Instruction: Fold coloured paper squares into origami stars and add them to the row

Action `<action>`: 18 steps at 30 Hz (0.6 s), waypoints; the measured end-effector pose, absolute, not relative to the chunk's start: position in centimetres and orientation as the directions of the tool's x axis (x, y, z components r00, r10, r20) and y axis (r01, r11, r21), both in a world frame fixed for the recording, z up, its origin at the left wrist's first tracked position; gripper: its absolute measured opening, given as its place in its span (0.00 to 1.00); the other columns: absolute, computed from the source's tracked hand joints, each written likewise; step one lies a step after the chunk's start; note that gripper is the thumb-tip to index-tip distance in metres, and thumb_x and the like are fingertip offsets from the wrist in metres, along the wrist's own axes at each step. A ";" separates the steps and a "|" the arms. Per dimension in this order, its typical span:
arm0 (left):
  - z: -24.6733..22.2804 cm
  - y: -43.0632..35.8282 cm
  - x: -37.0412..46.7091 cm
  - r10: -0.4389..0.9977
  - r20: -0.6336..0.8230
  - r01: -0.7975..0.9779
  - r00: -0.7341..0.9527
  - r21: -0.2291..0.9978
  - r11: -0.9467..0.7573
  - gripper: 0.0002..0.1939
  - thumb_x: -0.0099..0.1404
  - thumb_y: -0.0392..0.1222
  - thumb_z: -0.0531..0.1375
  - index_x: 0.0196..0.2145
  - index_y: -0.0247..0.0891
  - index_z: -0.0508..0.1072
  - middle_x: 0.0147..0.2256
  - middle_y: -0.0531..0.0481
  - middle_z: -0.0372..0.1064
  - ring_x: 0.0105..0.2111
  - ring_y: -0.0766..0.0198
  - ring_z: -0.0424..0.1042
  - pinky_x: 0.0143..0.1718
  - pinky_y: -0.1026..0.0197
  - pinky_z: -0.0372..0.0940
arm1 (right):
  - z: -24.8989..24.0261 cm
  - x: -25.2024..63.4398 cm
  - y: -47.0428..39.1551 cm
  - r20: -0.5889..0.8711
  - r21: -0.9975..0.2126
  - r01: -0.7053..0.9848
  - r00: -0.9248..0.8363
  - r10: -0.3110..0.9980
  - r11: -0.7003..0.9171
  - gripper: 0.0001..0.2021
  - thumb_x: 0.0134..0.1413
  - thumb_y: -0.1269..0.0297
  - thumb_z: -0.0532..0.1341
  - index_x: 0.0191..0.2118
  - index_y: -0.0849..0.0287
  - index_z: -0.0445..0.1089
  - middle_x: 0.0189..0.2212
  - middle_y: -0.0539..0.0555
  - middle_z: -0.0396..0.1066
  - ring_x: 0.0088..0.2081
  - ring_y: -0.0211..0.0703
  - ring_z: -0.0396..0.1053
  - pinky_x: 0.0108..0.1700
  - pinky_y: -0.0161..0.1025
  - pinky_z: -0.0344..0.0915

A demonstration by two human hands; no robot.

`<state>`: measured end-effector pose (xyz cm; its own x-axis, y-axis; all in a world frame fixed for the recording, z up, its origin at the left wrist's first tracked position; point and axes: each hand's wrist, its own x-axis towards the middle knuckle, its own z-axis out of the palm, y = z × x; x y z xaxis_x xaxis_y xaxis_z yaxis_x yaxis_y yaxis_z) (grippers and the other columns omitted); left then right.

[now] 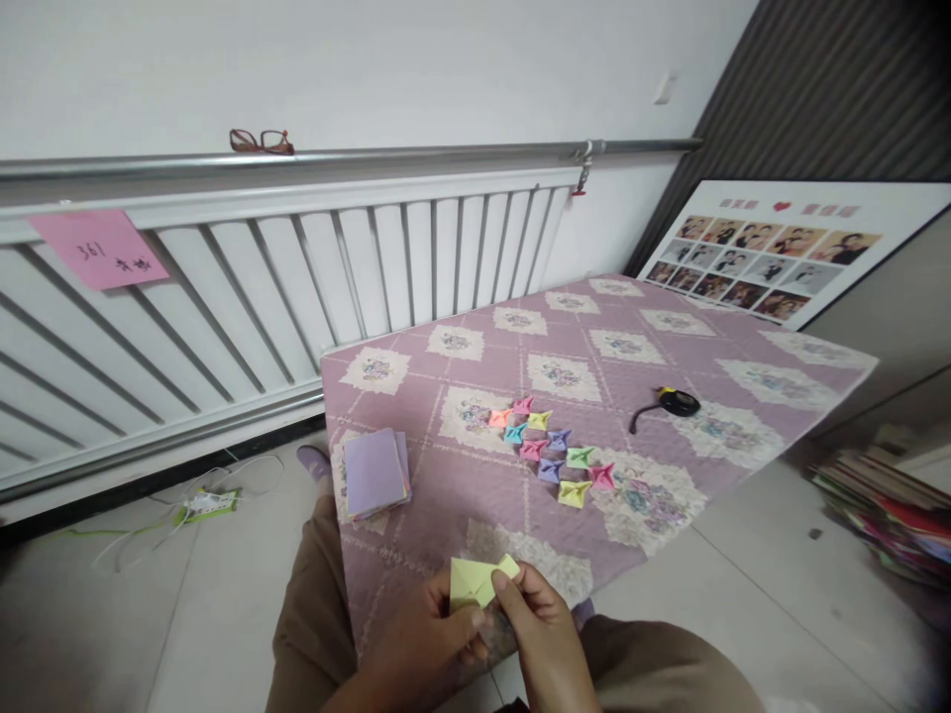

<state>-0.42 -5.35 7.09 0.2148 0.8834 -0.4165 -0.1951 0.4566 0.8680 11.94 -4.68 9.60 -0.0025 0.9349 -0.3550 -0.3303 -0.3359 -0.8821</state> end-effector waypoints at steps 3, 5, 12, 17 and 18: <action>7.1 -5.2 -0.2 0.889 -0.419 -0.208 0.181 0.868 0.452 0.16 0.53 0.51 0.64 0.32 0.35 0.73 0.22 0.53 0.67 0.20 0.66 0.63 0.24 0.62 0.56 | 10.0 11.5 -5.0 -0.355 -0.873 -0.340 -0.046 0.934 -0.349 0.22 0.43 0.41 0.68 0.23 0.56 0.65 0.15 0.44 0.64 0.16 0.37 0.63 0.20 0.33 0.60; 7.2 -5.2 -0.2 0.889 -0.426 -0.228 0.166 0.861 0.455 0.16 0.53 0.51 0.64 0.31 0.35 0.72 0.22 0.54 0.65 0.20 0.68 0.61 0.23 0.63 0.55 | 10.0 11.5 -5.1 -0.349 -0.866 -0.358 -0.070 0.935 -0.350 0.23 0.44 0.40 0.67 0.23 0.55 0.64 0.14 0.44 0.63 0.16 0.37 0.62 0.20 0.34 0.60; 9.1 -5.7 -0.5 0.864 -0.469 -0.198 0.184 0.843 0.500 0.17 0.51 0.53 0.65 0.29 0.36 0.71 0.23 0.52 0.69 0.19 0.68 0.64 0.22 0.65 0.56 | 9.5 12.4 -5.0 -0.278 -0.928 -0.274 0.057 0.959 -0.253 0.22 0.44 0.44 0.69 0.21 0.57 0.66 0.15 0.46 0.64 0.21 0.36 0.63 0.25 0.32 0.60; 10.0 -5.5 -0.4 0.846 -0.448 -0.256 0.291 0.815 0.519 0.23 0.51 0.60 0.65 0.31 0.35 0.72 0.26 0.49 0.72 0.17 0.69 0.65 0.19 0.66 0.53 | 9.2 12.1 -5.2 -0.279 -0.893 -0.356 -0.041 0.959 -0.275 0.22 0.49 0.42 0.65 0.23 0.56 0.65 0.14 0.45 0.61 0.19 0.39 0.64 0.25 0.35 0.62; 10.1 -5.4 -0.5 0.846 -0.447 -0.259 0.292 0.814 0.520 0.24 0.51 0.61 0.64 0.31 0.35 0.72 0.26 0.49 0.73 0.17 0.69 0.65 0.19 0.67 0.52 | 9.2 12.2 -5.2 -0.268 -0.904 -0.340 -0.017 0.963 -0.258 0.20 0.49 0.43 0.66 0.24 0.56 0.66 0.15 0.45 0.62 0.20 0.39 0.65 0.25 0.34 0.63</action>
<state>-0.47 -5.40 10.07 0.2917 0.8457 -0.4469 -0.2594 0.5197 0.8140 12.23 -5.17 9.22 -0.0173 0.9632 -0.2683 -0.3399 -0.2581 -0.9044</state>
